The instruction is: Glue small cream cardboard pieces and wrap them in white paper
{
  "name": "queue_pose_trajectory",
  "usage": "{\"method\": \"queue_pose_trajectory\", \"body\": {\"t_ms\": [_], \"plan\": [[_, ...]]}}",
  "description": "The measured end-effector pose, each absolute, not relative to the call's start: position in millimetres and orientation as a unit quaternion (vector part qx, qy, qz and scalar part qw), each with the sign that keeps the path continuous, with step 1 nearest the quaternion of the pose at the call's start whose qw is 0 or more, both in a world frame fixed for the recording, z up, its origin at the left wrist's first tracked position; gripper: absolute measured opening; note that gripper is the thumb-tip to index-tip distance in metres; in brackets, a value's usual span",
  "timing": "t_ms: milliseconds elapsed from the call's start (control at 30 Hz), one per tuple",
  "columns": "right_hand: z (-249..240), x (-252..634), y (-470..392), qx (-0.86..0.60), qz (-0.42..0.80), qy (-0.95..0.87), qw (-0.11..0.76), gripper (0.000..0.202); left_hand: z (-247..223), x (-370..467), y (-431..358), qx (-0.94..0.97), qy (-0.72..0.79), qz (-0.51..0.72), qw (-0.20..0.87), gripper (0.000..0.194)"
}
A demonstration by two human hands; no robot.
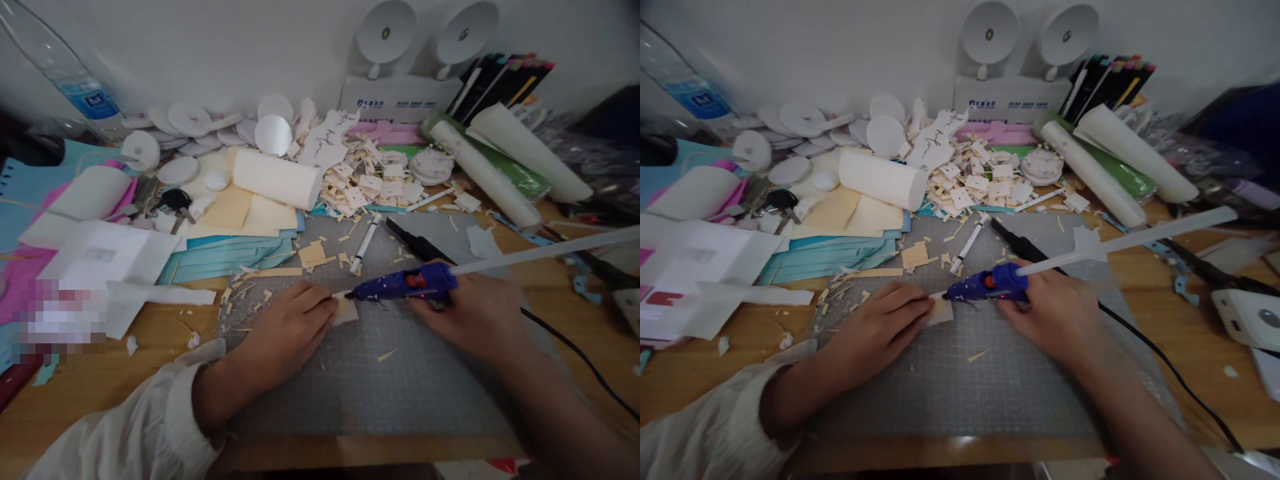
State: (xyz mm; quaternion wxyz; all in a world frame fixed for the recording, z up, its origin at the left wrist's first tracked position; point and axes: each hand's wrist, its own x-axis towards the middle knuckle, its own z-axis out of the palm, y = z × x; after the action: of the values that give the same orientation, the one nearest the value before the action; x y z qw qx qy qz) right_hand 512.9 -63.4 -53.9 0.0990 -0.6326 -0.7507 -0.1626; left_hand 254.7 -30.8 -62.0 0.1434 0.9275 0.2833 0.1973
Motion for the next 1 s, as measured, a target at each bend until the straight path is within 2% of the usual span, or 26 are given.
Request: {"method": "queue_pose_trajectory", "body": {"t_ms": [400,1000], "plan": [[-48.5,518.6,-63.1,-0.563,-0.159,-0.805,0.101,0.034,-61.0,254.5,-30.8,0.927,0.281,0.205,0.142,0.023],[-41.3,523.2,-64.7,-0.532,-0.134,-0.831,0.089,0.023,-62.4,254.0,-31.4,0.927,0.282,0.200,0.145,0.023]]}}
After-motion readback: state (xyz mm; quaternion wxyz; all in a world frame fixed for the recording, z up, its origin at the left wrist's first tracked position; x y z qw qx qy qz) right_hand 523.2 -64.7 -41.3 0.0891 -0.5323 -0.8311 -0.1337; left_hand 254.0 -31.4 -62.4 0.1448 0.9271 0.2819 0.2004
